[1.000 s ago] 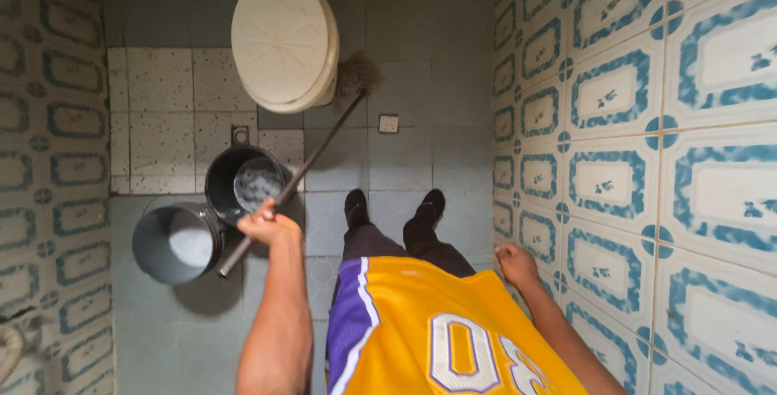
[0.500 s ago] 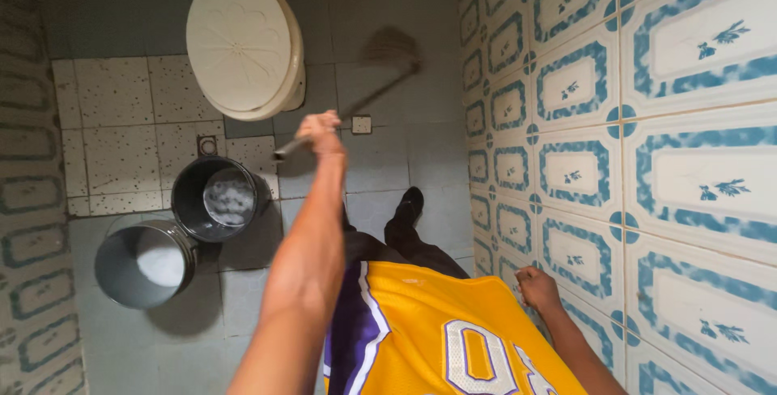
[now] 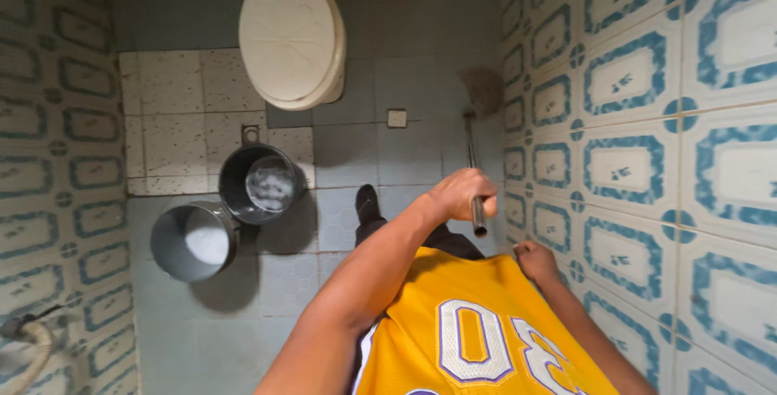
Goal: The person mops a tiled bathroom floor using a string mop and two buckets. They repeatedly mop the floor, then dip the mop into a bucket of soapy water and wring it out by hand before resuming mopping.
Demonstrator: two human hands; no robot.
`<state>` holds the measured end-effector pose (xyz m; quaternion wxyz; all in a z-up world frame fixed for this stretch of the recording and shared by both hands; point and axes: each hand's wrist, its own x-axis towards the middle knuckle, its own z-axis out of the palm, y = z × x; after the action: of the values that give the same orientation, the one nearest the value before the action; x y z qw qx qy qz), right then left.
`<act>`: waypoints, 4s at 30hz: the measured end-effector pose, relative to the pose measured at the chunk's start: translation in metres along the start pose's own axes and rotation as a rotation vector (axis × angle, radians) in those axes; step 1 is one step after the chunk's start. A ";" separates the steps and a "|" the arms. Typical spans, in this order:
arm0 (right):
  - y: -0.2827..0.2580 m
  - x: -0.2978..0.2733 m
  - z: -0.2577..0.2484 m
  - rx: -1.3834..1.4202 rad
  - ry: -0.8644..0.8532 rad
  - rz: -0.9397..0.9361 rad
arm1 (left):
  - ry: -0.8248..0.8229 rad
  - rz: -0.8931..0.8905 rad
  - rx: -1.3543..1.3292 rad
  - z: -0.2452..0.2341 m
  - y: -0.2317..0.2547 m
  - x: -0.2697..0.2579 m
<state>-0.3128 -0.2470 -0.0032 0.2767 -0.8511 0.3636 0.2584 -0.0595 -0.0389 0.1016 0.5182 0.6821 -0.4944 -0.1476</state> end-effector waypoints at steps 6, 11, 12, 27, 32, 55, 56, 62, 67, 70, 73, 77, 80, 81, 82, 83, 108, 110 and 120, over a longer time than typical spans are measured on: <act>-0.030 0.010 0.001 0.157 -0.091 0.156 | -0.074 -0.075 0.124 -0.047 -0.021 -0.045; -0.036 0.008 0.008 0.123 -0.082 0.090 | 0.389 -0.136 0.156 -0.103 -0.055 -0.109; -0.035 0.007 0.012 0.086 -0.051 0.033 | 0.427 -0.279 0.128 -0.114 -0.059 -0.124; 0.016 0.008 -0.027 0.245 -0.065 0.190 | 2.141 -0.400 -0.597 -0.126 -0.202 -0.187; 0.057 -0.013 -0.039 0.294 -0.004 0.227 | 1.868 -0.486 -0.700 -0.045 -0.205 -0.070; -0.041 0.057 -0.010 1.234 -0.707 0.291 | -0.406 -0.474 0.084 0.007 -0.014 -0.047; -0.027 0.050 -0.015 1.093 -0.512 0.434 | -0.346 -0.544 0.083 -0.010 -0.024 -0.070; 0.013 0.007 -0.081 0.154 -0.089 0.509 | -0.020 -1.152 0.195 -0.120 -0.084 -0.258; -0.037 0.013 -0.022 -0.422 -0.010 0.034 | 0.139 -1.397 0.265 -0.153 -0.086 -0.420; -0.093 0.027 0.050 -0.328 -0.003 0.171 | 0.245 -1.431 0.191 -0.135 -0.076 -0.471; -0.141 0.032 0.094 -0.315 -0.039 0.094 | 0.326 -1.432 0.098 -0.117 -0.065 -0.494; -0.199 0.029 0.110 -0.375 -0.100 -0.111 | 0.409 -1.489 -0.020 -0.104 -0.057 -0.501; -0.243 0.021 0.105 -0.468 -0.219 -0.237 | 0.440 -1.489 -0.003 -0.102 -0.060 -0.499; -0.255 0.022 0.102 -0.445 -0.216 -0.201 | 0.451 -1.467 0.020 -0.101 -0.061 -0.497; -0.265 0.026 0.099 -0.422 -0.212 -0.164 | 0.462 -1.445 0.043 -0.102 -0.061 -0.496; -0.271 0.032 0.096 -0.395 -0.208 -0.129 | 0.473 -1.421 0.070 -0.103 -0.063 -0.493; -0.003 -0.017 -0.047 -0.348 -0.066 0.436 | 0.289 -1.322 0.081 -0.123 -0.082 -0.359; -0.015 -0.007 -0.035 -0.282 -0.018 0.431 | 0.279 -1.359 0.098 -0.127 -0.081 -0.368; -0.090 -0.022 0.098 -0.447 0.005 -0.180 | 0.422 -1.379 0.077 -0.120 -0.079 -0.455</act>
<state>-0.2812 -0.1195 -0.0335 0.1022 -0.9209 0.2206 0.3046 -0.1458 0.4030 -0.0567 0.3671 0.8707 0.1541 -0.2887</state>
